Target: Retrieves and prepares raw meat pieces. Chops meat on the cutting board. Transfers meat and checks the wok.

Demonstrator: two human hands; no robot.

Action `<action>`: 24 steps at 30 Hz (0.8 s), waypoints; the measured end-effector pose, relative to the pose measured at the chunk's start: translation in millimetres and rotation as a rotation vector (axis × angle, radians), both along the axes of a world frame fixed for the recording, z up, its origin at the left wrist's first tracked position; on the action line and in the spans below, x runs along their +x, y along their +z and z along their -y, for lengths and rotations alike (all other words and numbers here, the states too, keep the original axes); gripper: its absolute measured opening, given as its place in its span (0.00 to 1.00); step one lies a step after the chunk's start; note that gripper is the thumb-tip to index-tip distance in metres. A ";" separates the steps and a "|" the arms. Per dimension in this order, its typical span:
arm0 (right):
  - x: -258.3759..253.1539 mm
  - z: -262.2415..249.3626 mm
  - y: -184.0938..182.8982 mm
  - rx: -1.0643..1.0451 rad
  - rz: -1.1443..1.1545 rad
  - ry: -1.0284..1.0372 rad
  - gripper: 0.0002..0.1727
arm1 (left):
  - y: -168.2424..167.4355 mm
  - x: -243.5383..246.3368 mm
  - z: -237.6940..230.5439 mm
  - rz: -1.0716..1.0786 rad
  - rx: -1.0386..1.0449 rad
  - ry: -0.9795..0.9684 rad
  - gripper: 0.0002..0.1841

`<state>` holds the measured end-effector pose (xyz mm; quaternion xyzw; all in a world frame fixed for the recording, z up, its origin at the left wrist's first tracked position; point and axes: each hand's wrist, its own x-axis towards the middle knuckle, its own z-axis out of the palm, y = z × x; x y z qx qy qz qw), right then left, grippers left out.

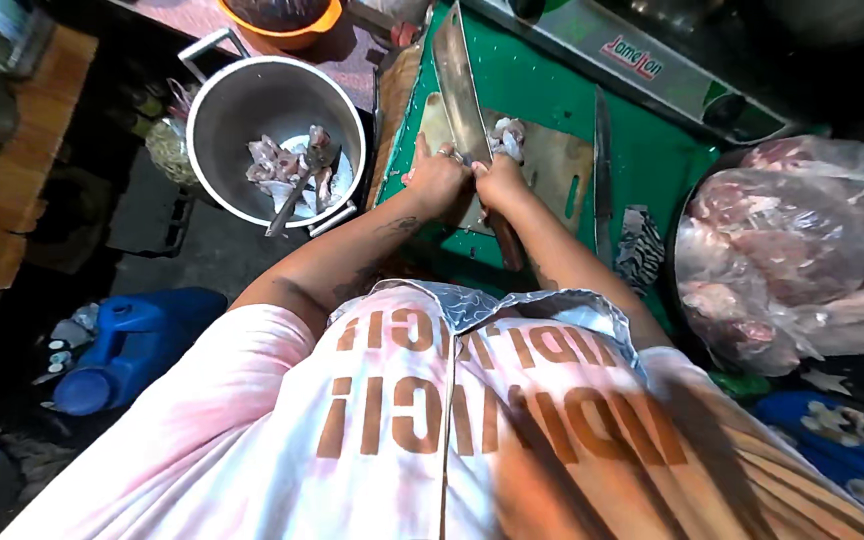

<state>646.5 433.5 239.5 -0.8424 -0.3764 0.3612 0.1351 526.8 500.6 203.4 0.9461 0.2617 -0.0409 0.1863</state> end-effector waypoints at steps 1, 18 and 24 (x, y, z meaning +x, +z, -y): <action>-1.6 7.7 10.2 0.028 0.017 0.018 0.25 | 1.1 -0.4 -2.0 -0.005 0.018 -0.009 0.11; 19.8 97.3 16.1 0.097 -0.233 -0.213 0.23 | 10.9 -11.6 -15.2 0.479 -0.174 0.056 0.14; 15.9 103.4 -20.2 0.027 -0.292 -0.122 0.21 | 18.9 -63.0 -38.6 0.337 -0.251 0.149 0.30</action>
